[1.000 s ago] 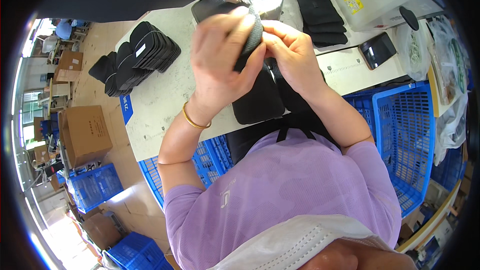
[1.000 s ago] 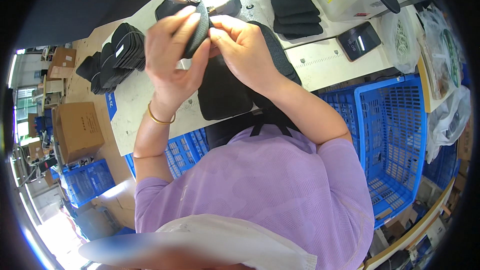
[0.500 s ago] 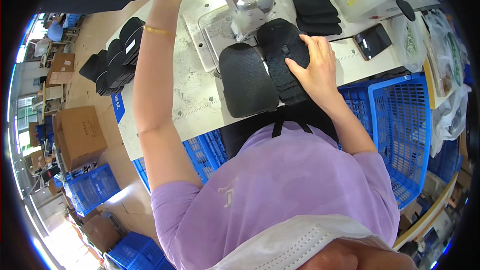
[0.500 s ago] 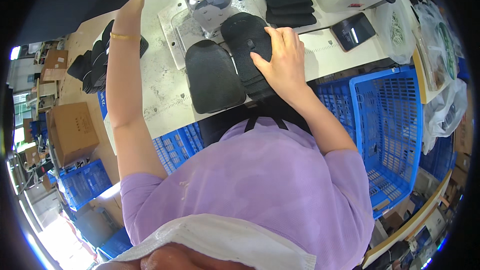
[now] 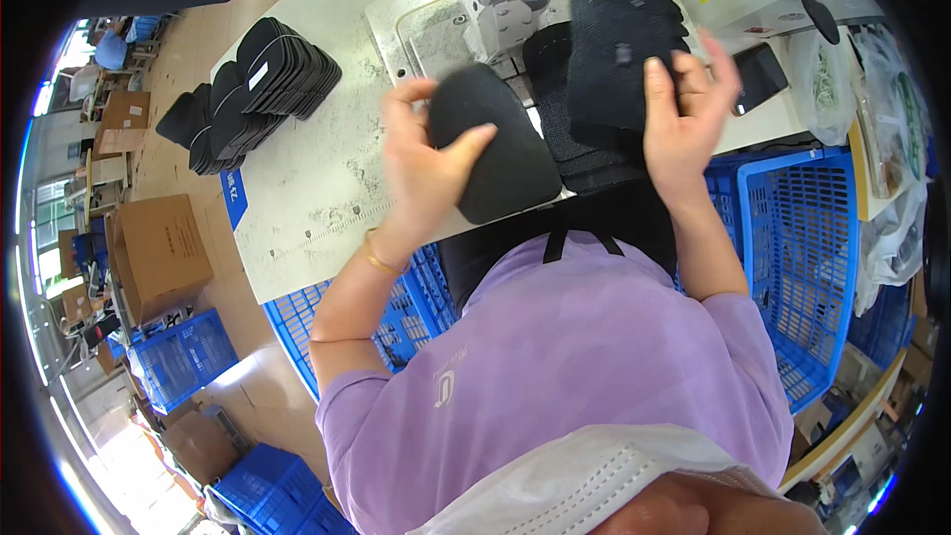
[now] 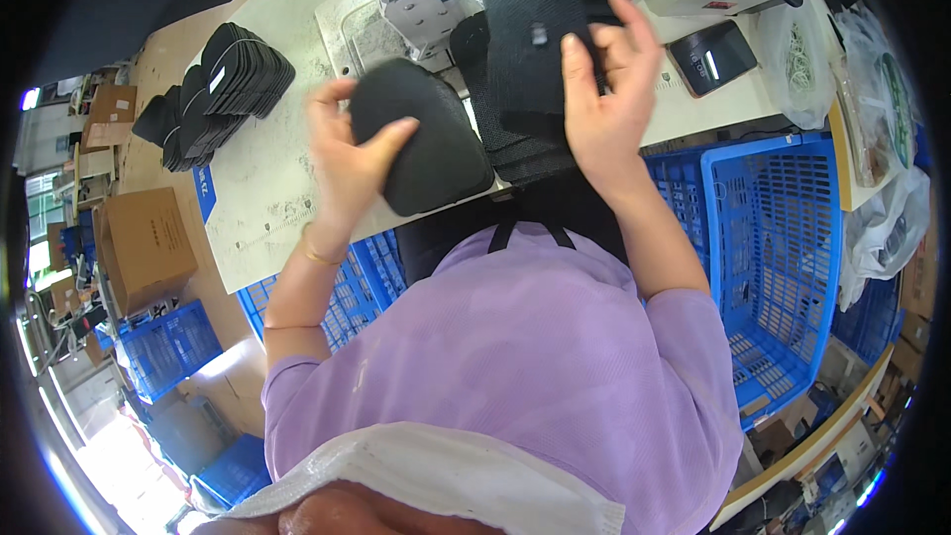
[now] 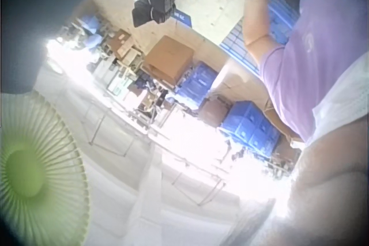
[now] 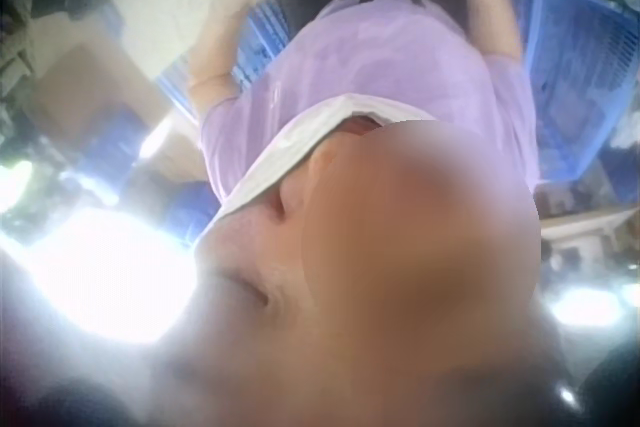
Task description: The person stitches shoe pad components together using a sewing machine, aligning the edges of the pieces by hand and placing stacked pads into a plastic basket.
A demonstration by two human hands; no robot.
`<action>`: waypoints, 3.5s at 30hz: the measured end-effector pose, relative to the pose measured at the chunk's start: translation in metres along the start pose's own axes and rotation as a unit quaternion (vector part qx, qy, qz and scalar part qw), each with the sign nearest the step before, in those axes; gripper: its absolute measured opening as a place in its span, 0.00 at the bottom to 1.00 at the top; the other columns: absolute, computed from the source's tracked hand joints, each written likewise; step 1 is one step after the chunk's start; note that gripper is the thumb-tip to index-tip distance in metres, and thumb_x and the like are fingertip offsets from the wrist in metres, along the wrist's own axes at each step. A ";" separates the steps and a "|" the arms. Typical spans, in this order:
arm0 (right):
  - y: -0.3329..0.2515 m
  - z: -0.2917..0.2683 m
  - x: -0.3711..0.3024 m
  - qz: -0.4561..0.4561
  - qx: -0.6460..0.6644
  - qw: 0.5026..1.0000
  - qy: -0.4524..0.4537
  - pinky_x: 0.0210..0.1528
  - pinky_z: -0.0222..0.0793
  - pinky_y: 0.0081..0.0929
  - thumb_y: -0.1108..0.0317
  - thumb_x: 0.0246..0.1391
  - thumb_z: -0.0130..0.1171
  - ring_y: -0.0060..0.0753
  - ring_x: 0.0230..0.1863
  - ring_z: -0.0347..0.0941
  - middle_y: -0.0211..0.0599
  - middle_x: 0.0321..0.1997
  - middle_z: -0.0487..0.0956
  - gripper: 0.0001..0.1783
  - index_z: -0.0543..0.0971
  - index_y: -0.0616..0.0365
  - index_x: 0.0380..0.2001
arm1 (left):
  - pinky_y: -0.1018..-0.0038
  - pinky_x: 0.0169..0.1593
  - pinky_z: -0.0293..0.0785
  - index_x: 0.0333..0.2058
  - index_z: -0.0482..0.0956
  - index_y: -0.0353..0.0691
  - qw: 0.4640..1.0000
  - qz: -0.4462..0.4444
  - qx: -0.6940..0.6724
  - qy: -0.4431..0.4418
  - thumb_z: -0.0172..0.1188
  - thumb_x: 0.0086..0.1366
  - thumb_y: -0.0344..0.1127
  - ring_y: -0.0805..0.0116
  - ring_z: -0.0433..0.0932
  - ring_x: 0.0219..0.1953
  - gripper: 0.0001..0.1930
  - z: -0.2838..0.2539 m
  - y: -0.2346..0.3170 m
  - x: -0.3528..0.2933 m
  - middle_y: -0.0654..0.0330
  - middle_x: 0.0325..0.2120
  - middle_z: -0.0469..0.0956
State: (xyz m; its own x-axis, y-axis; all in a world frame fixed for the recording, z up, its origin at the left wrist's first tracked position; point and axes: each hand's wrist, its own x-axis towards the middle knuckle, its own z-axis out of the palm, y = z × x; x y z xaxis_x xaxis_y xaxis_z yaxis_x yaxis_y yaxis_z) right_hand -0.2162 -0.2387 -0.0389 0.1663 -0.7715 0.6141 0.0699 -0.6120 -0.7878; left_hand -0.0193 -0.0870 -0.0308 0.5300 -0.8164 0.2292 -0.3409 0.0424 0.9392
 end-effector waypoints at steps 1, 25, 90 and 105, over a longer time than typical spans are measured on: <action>-0.005 -0.002 0.008 -0.035 0.054 0.998 0.010 0.42 0.74 0.21 0.80 0.59 0.57 0.26 0.40 0.77 0.42 0.42 0.77 0.21 0.66 0.65 0.54 | 0.71 0.49 0.79 0.53 0.69 0.33 0.989 -0.068 -0.129 0.039 0.69 0.54 0.21 0.63 0.79 0.45 0.27 -0.005 0.018 0.012 0.51 0.46 0.76; -0.075 0.028 0.001 0.235 0.201 0.924 -0.225 0.37 0.75 0.16 0.77 0.54 0.63 0.20 0.35 0.78 0.35 0.35 0.79 0.08 0.77 0.65 0.37 | 0.71 0.53 0.77 0.49 0.75 0.35 0.915 -0.020 -0.389 0.102 0.59 0.63 0.18 0.66 0.79 0.47 0.16 -0.012 0.058 0.014 0.55 0.45 0.79; -0.061 0.098 0.015 0.278 0.480 0.811 -0.183 0.61 0.66 0.29 0.81 0.58 0.44 0.26 0.60 0.67 0.40 0.59 0.71 0.24 0.65 0.69 0.59 | 0.71 0.43 0.82 0.35 0.84 0.33 0.710 0.572 0.409 0.009 0.62 0.44 0.27 0.63 0.82 0.43 0.15 -0.014 0.056 0.096 0.56 0.37 0.82; -0.062 0.100 0.018 0.286 0.458 0.826 -0.161 0.58 0.66 0.21 0.79 0.60 0.44 0.20 0.56 0.69 0.39 0.61 0.72 0.26 0.65 0.67 0.63 | 0.71 0.40 0.80 0.28 0.80 0.33 0.710 0.560 0.425 0.043 0.60 0.38 0.29 0.62 0.80 0.39 0.14 0.001 0.057 0.102 0.57 0.34 0.80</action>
State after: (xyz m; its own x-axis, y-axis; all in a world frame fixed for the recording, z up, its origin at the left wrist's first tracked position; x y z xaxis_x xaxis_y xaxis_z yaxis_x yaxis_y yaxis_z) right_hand -0.1195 -0.1969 0.0161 0.6730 -0.7121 0.1999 0.5789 0.3389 -0.7417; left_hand 0.0143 -0.1685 0.0462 -0.4089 -0.5053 0.7599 -0.9124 0.2439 -0.3288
